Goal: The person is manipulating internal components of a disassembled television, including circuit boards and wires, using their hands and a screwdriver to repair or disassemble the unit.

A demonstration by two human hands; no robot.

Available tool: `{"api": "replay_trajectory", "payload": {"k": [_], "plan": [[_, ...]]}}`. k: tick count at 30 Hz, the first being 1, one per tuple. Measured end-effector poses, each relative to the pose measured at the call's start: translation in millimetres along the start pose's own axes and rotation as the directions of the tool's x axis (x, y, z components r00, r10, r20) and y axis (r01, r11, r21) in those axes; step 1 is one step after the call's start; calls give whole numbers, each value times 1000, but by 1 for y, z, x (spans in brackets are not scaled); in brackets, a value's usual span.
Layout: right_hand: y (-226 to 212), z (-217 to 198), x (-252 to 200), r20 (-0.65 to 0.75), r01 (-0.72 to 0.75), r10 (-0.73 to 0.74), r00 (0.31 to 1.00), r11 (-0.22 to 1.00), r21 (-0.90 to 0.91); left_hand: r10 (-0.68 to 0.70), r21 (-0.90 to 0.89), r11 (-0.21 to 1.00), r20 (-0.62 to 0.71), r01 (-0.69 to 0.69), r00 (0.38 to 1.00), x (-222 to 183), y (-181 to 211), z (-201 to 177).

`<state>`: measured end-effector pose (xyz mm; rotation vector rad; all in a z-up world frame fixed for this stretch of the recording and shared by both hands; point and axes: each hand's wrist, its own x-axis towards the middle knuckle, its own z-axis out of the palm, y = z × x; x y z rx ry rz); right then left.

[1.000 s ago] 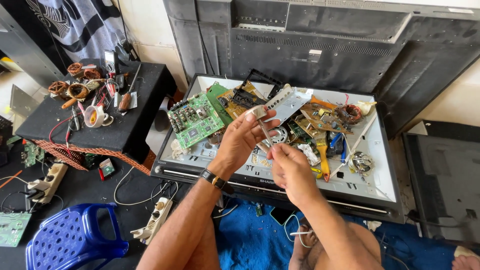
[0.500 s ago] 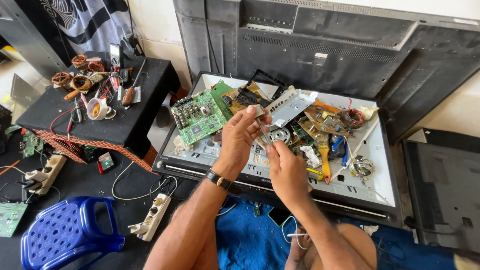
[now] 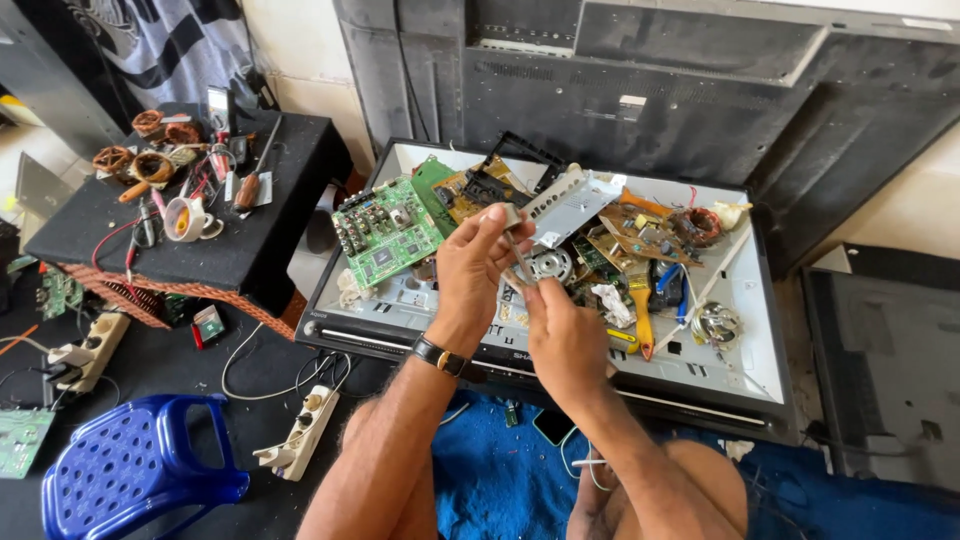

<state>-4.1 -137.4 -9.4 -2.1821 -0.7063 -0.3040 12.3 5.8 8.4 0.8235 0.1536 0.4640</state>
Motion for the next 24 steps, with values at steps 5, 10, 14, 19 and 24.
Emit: {"api": "replay_trajectory", "payload": {"k": [5, 10, 14, 19, 24], "plan": [[-2, -12, 5, 403, -436, 164, 900, 342, 833, -26, -209, 976, 126, 52, 992, -2, 6, 9], [2, -30, 4, 578, -578, 62, 814, -20, 816, -26, -286, 945, 419, 159, 908, 1, 7, 10], [1, -16, -5, 244, -335, 246, 938, 828, 450, 16, 25, 999, 209, -22, 978, 3, -5, 2], [-11, -22, -2, 132, -242, 258, 957, 962, -123, -45, 58, 997, 28, 43, 999, 1, -2, 0], [6, -28, 4, 325, -408, 297, 898, 838, 362, -46, -78, 996, 81, 53, 996, 0, 11, 4]]}}
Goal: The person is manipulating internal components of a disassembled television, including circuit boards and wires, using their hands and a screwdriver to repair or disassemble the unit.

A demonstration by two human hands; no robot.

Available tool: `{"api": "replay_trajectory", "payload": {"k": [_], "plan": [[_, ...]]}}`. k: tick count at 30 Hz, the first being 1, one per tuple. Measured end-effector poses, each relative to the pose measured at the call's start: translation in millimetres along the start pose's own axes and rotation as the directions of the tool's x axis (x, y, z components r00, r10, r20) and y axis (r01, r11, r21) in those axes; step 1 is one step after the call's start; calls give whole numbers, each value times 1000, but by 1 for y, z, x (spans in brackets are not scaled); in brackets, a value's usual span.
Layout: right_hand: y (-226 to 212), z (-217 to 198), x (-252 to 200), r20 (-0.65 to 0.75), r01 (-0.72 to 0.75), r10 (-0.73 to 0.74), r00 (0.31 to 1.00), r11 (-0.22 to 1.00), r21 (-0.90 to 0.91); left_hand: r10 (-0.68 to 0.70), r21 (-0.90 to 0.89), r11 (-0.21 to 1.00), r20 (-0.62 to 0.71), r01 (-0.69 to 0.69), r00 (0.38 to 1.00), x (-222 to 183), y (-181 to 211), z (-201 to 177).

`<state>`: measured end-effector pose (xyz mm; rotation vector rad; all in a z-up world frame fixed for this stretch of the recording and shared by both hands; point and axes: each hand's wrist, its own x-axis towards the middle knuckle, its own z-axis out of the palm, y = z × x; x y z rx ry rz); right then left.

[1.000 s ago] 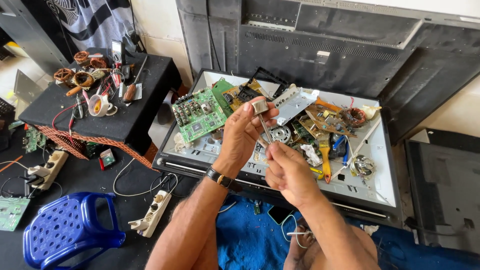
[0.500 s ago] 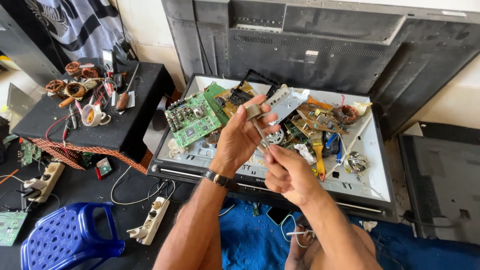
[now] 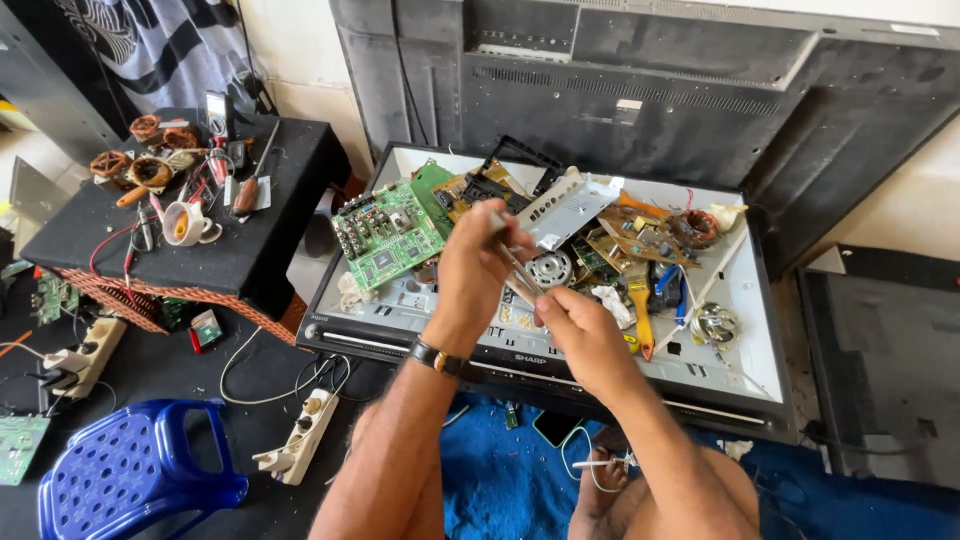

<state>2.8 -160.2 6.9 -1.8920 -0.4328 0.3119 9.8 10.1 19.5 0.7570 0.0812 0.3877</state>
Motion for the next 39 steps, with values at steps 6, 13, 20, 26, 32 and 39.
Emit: {"api": "replay_trajectory", "payload": {"k": [6, 13, 20, 26, 32, 39], "plan": [[-7, -4, -15, 129, 19, -83, 988, 899, 437, 70, -40, 996, -159, -77, 985, 19, 39, -19], [-29, -8, -24, 25, 171, -175, 984, 978, 119, 187, 375, 909, 21, -181, 982, 11, 24, -34], [-22, -14, -22, 88, 206, -219, 972, 969, 139, 213, 606, 692, 347, -391, 914, 13, 28, -60], [-25, -24, -21, 183, 179, -275, 944, 892, 415, 170, 619, 611, 505, -493, 846, 15, 25, -68], [-25, -43, -20, 229, 163, -393, 890, 746, 646, 126, 618, 606, 547, -500, 828, 12, 20, -69], [-19, -40, -17, -67, 385, -391, 918, 835, 394, 42, 720, 502, 534, -479, 845, -7, 13, -51]]}}
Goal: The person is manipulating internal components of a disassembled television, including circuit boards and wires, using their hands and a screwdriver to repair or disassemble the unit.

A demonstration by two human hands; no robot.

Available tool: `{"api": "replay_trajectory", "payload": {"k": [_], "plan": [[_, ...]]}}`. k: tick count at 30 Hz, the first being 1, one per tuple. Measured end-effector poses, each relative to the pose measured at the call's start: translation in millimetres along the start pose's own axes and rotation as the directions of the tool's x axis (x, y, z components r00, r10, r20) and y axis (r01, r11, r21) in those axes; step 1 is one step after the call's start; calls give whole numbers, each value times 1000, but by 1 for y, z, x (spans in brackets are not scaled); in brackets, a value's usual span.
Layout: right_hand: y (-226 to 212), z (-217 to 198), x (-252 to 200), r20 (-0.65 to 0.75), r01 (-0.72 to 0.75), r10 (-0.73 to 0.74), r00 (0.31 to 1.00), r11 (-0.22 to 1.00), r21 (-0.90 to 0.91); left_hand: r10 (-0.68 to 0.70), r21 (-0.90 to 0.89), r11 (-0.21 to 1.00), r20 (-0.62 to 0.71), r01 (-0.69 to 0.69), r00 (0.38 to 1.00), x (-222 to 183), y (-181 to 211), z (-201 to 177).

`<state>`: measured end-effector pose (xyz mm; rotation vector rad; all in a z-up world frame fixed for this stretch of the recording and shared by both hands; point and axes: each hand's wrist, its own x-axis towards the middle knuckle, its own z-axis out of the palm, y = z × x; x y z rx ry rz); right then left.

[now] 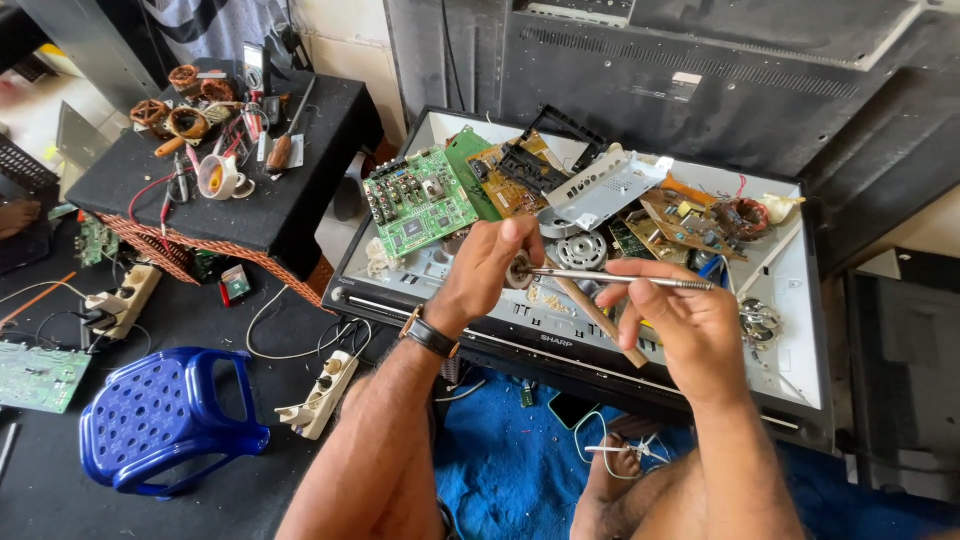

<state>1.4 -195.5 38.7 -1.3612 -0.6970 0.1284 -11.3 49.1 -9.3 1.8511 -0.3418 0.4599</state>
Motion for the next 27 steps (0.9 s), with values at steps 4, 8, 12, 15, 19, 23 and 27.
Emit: {"api": "replay_trajectory", "payload": {"k": [4, 8, 12, 15, 19, 23, 27], "plan": [[-7, 7, 0, -43, 56, -59, 997, 996, -74, -106, 22, 994, -10, 106, 994, 0, 11, 14], [-4, 14, -2, -68, 38, -50, 996, 984, -171, -99, 33, 995, 6, 99, 995, 1, 7, 23], [0, 14, -2, -5, 114, -118, 993, 970, -216, -164, -47, 985, 76, 168, 984, 4, -2, 23], [1, 11, -2, 32, 149, -146, 989, 959, -240, -299, -168, 930, 166, 326, 940, 3, 9, 25], [0, 12, -3, 65, 192, -180, 981, 937, -293, -337, -260, 867, 324, 426, 884, 2, 8, 25], [9, 19, -3, -61, 175, -207, 976, 923, -342, -299, -216, 923, 120, 319, 947, 3, 11, 39], [10, 30, -4, -198, 189, -286, 938, 898, -397, -143, 0, 989, -194, 146, 970, 2, 18, 52]]}}
